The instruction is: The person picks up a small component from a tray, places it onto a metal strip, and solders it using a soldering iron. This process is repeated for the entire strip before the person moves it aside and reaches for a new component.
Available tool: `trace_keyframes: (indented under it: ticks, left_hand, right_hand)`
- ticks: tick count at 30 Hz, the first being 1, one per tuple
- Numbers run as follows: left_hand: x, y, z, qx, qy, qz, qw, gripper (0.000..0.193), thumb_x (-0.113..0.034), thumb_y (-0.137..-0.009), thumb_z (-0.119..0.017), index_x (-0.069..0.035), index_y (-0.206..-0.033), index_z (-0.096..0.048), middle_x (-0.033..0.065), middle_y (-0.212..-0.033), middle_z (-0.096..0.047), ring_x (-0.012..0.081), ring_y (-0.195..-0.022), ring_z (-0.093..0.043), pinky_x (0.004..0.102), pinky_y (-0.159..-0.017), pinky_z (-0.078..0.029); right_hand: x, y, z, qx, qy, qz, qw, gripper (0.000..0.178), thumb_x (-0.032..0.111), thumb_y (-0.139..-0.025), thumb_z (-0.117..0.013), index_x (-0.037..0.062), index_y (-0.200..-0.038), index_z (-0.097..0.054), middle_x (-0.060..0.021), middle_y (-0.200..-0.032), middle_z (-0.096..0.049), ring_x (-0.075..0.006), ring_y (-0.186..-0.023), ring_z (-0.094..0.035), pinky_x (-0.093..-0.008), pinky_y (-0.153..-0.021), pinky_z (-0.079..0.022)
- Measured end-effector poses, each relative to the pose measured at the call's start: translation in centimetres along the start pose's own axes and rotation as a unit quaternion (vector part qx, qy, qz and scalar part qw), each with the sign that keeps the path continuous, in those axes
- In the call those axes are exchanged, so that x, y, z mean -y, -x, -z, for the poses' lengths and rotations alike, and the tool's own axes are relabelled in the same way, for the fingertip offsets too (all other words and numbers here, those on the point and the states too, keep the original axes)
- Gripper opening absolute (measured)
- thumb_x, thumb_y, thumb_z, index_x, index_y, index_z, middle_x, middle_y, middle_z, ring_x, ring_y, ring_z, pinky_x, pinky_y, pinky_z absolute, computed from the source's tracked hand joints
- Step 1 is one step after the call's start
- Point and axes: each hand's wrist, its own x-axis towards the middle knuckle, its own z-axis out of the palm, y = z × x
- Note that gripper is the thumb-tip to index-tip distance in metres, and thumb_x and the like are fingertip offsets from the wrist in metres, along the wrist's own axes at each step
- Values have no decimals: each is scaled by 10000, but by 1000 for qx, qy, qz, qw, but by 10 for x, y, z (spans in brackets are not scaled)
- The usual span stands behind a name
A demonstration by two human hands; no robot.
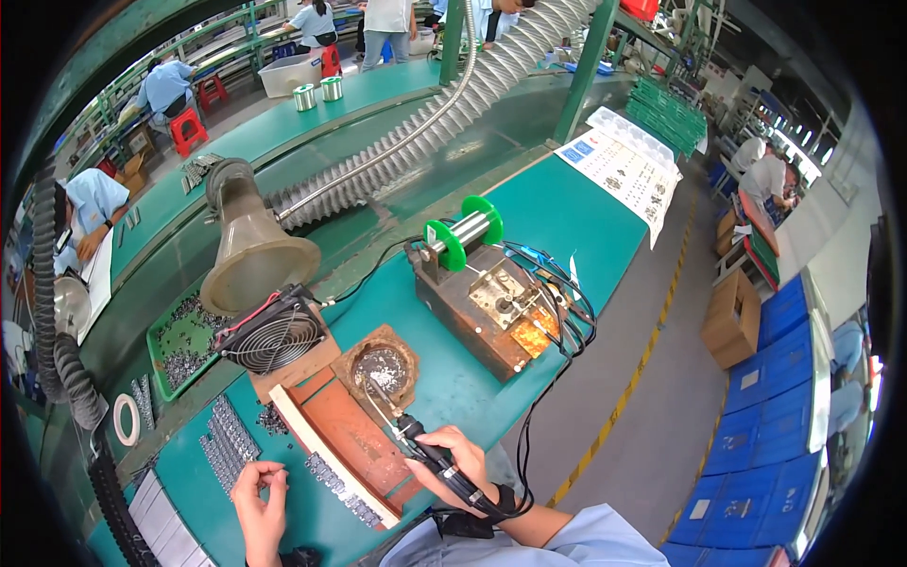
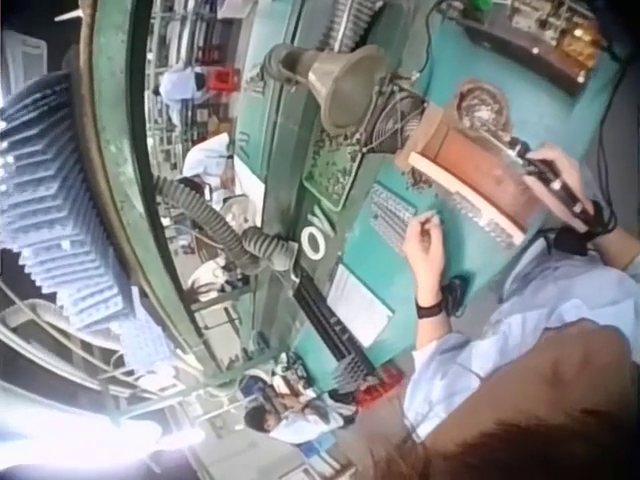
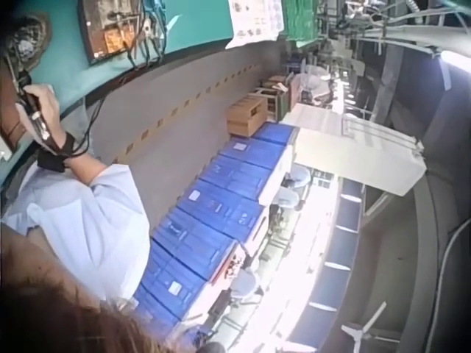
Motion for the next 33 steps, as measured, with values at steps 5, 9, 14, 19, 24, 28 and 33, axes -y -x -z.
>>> trace_keyframes:
  ticks: [5, 9, 14, 19, 24, 28, 33]
  left_hand:
    - [1, 3, 1, 5, -6, -27, 1000, 35, 12, -779, -536, 26, -810, -527, 33, -705, -536, 75, -617, -504, 190, -564, -410]
    - [-1, 4, 2, 4, -6, -25, 1000, 34, 17, -775, -536, 27, -807, -528, 34, -705, -536, 77, -620, -504, 190, -569, -411]
    - [-8, 5, 1, 3, 3, -27, 1000, 44, 21, -767, -538, 32, -810, -531, 36, -706, -538, 80, -627, -505, 194, -574, -411]
    - [-11, 7, 3, 0, -4, -29, 1000, 48, 22, -751, -544, 41, -795, -542, 48, -710, -547, 91, -633, -512, 205, -580, -411]
    - [-16, 7, 2, -3, -11, -36, 999, 45, 20, -737, -549, 46, -774, -554, 58, -709, -552, 101, -631, -517, 213, -582, -412]
    - [-16, 7, 2, -8, -10, -39, 999, 49, 18, -731, -552, 48, -769, -557, 61, -705, -552, 107, -625, -521, 216, -580, -413]
    - [-18, 6, 2, -13, -13, -47, 999, 51, 25, -722, -558, 46, -769, -559, 70, -705, -552, 116, -619, -528, 220, -577, -417]
  right_hand:
    - [-2, 1, -1, 5, 16, 16, 1000, 381, 9, -639, -717, 24, -958, -508, -91, -711, -557, -158, -589, -523, -249, -521, -397]
    - [-1, 0, -2, 7, 20, 20, 1000, 377, 5, -641, -715, 22, -955, -507, -82, -693, -544, -155, -580, -516, -246, -516, -390]
    - [1, -2, -2, 10, 18, 32, 999, 384, 3, -640, -713, 22, -961, -504, -78, -681, -532, -149, -572, -507, -241, -508, -383]
    - [4, 1, -4, 8, 22, 21, 999, 380, 8, -639, -714, 23, -958, -508, -80, -679, -537, -157, -576, -508, -246, -514, -392]
    - [6, 3, -2, 2, 23, -7, 1000, 365, 21, -636, -722, 27, -942, -524, -83, -689, -555, -181, -588, -523, -263, -536, -415]
    - [4, 3, -3, 1, 13, -12, 1000, 361, 23, -638, -722, 29, -941, -525, -80, -688, -553, -175, -587, -522, -260, -532, -413]
    - [2, 4, -3, 8, 3, -21, 1000, 363, 22, -641, -719, 32, -944, -520, -78, -690, -554, -173, -587, -524, -256, -525, -412]
